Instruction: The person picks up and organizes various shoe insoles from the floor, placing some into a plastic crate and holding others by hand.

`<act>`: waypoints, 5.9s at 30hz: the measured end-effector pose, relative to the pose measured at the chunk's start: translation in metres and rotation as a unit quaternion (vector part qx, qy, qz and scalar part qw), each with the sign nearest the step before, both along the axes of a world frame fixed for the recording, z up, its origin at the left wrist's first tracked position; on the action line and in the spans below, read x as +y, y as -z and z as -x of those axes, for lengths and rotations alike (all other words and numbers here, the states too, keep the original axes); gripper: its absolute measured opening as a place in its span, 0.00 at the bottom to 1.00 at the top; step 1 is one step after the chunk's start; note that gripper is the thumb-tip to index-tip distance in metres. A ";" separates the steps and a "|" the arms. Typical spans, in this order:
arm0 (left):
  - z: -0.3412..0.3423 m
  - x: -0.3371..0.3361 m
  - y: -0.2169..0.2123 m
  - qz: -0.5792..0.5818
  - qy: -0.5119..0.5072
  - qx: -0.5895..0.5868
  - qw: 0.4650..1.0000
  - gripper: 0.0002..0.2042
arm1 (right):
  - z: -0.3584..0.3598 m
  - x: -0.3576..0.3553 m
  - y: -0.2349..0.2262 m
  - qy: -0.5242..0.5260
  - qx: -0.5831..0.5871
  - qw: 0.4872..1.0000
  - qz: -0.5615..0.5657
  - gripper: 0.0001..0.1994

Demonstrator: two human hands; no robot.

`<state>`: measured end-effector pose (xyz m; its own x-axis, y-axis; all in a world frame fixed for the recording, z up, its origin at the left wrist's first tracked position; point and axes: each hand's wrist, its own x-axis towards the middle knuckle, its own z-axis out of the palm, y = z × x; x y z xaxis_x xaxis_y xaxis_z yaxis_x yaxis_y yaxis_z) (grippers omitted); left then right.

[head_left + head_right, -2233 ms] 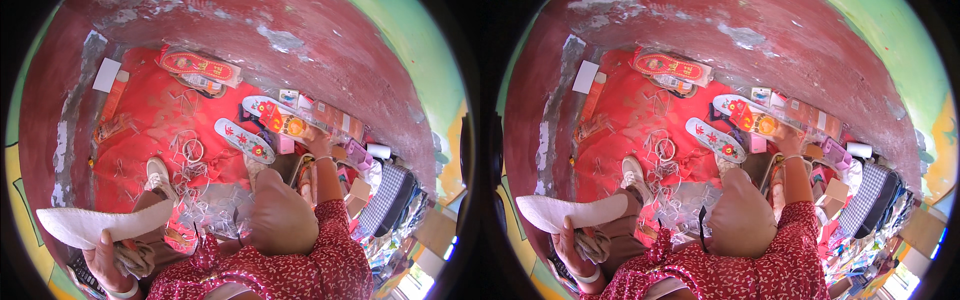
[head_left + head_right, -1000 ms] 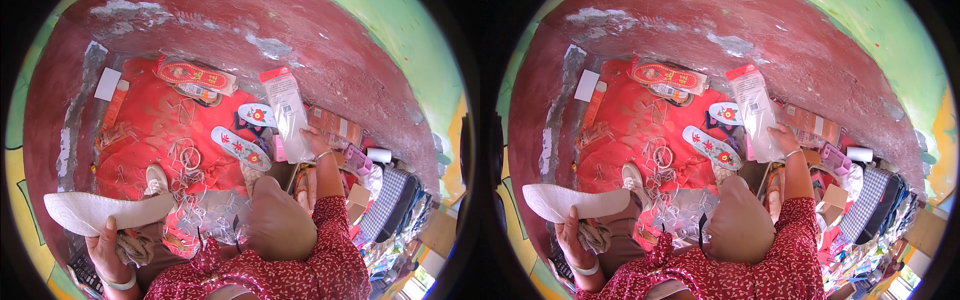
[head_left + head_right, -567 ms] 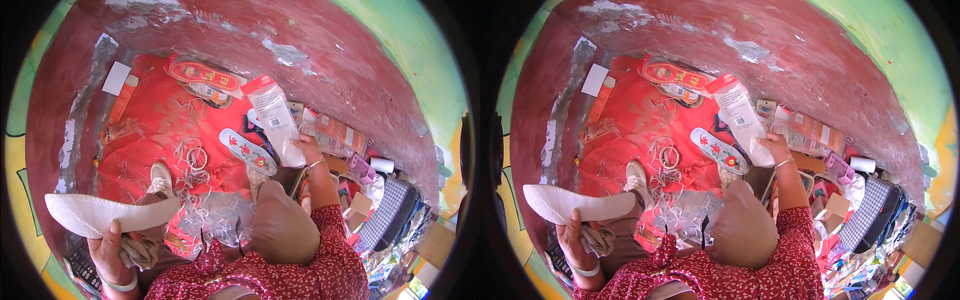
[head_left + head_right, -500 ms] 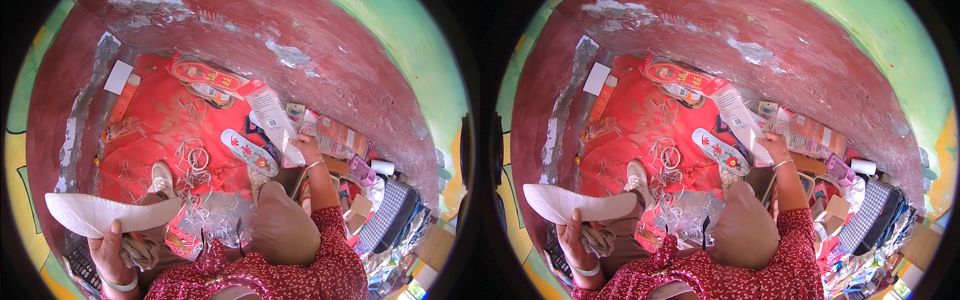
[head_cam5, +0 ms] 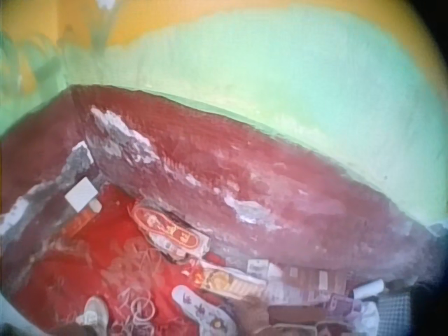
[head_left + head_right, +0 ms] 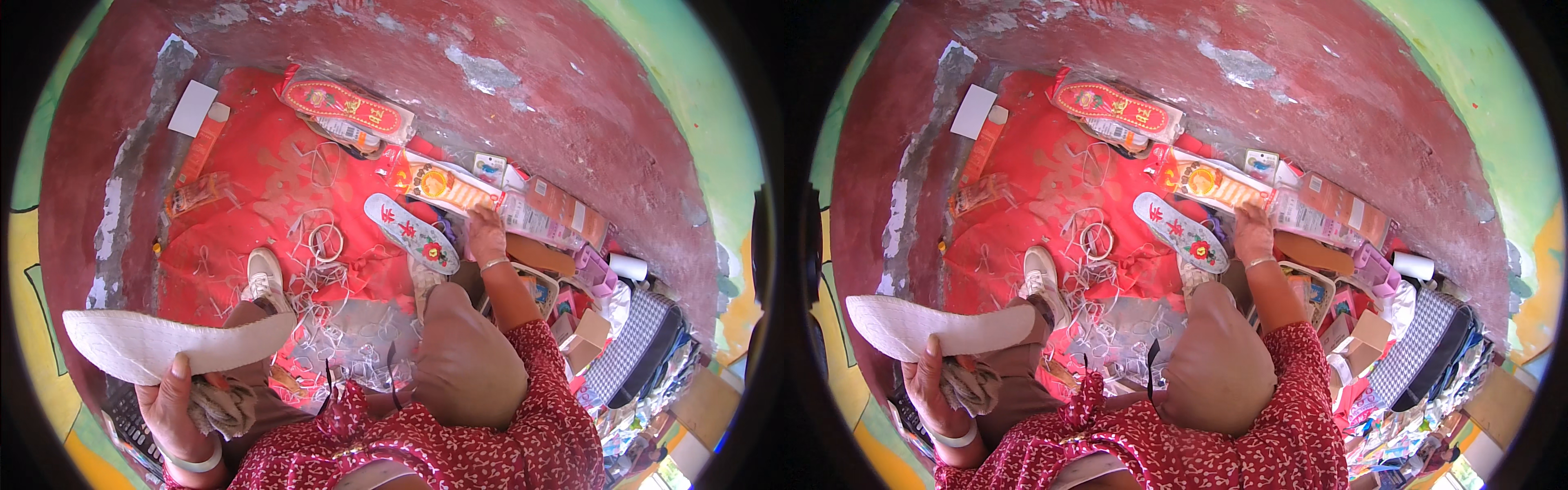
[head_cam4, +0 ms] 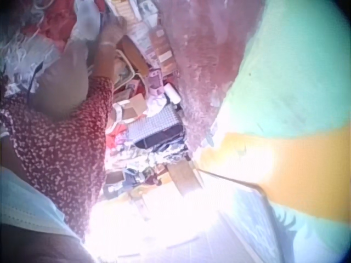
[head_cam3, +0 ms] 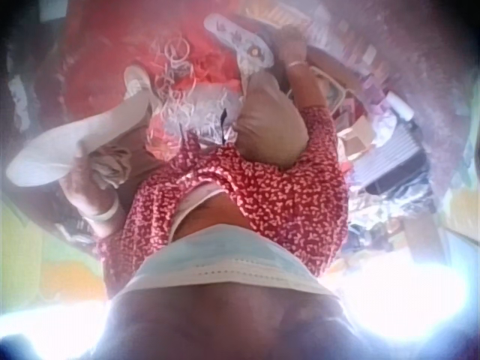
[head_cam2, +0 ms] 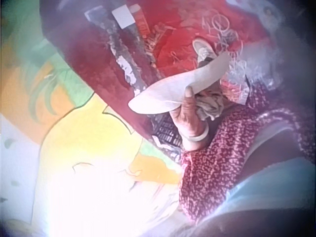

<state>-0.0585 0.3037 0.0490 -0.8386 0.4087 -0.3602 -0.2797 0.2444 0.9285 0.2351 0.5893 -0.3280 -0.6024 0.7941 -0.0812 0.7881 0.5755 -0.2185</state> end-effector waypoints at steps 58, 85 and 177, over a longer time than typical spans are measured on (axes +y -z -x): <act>0.015 -0.027 0.000 0.002 -0.011 0.022 1.000 0.09 | 0.164 0.078 -0.054 -0.059 -0.028 0.987 0.144 0.19; 0.004 0.008 0.005 0.012 -0.004 0.004 1.000 0.07 | 0.040 0.110 0.013 -0.044 0.014 0.968 0.245 0.18; 0.018 0.025 0.009 -0.305 0.203 -0.221 0.904 0.09 | 0.145 -0.097 -0.367 -0.045 0.443 0.747 0.494 0.18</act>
<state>-0.0762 0.3291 0.0403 -0.4048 0.8856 -0.2277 -0.6581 -0.1092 0.7450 0.0905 0.4926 0.0388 -0.8147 0.5631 -0.1383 0.0507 -0.1684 -0.9844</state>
